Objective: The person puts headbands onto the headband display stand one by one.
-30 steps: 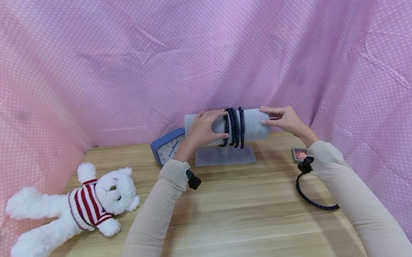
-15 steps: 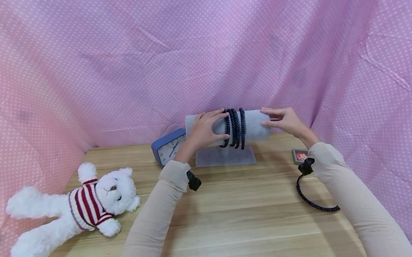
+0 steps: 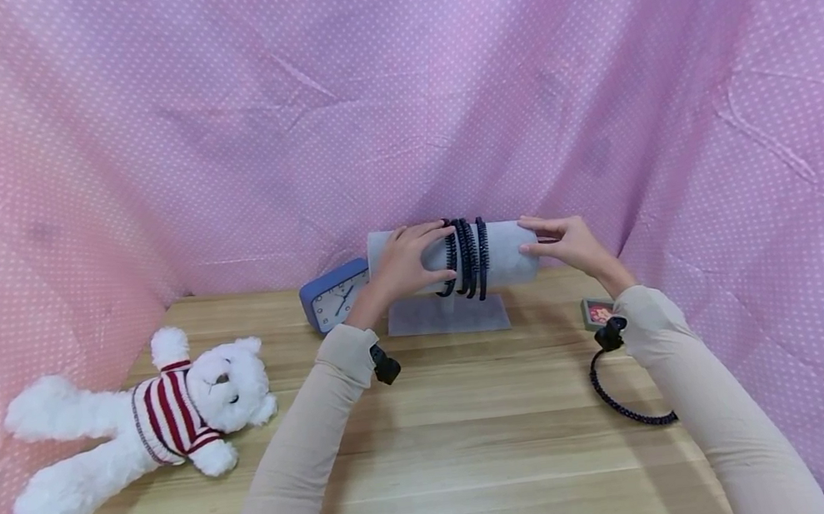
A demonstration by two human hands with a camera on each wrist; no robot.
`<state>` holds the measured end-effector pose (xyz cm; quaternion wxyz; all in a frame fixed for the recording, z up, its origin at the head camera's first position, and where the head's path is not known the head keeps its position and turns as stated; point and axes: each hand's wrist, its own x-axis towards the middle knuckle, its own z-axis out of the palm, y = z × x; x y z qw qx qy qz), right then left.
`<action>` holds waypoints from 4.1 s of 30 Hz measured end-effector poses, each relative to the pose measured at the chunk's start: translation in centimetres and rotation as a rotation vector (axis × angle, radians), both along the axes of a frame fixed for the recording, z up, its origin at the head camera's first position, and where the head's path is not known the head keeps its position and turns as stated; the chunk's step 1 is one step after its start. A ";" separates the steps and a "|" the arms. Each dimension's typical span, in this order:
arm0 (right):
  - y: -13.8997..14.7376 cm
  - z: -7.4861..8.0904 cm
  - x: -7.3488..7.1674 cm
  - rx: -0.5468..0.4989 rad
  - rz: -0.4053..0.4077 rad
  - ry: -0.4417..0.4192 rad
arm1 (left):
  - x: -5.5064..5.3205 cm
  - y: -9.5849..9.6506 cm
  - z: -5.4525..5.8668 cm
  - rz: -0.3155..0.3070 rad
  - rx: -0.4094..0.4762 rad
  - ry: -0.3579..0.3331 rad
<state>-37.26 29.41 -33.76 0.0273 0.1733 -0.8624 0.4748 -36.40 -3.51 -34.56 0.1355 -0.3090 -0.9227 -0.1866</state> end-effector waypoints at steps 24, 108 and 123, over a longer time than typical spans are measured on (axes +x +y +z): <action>-0.4 2.4 -0.2 0.195 0.050 0.035 | 1.0 -0.3 -0.6 -0.046 0.142 0.058; 0.6 3.0 -0.6 0.200 0.119 -0.010 | 6.5 16.7 -12.1 -0.615 -0.331 -0.124; 0.5 2.8 -0.7 0.187 0.131 -0.010 | 6.4 14.6 -11.8 -0.556 -0.367 -0.124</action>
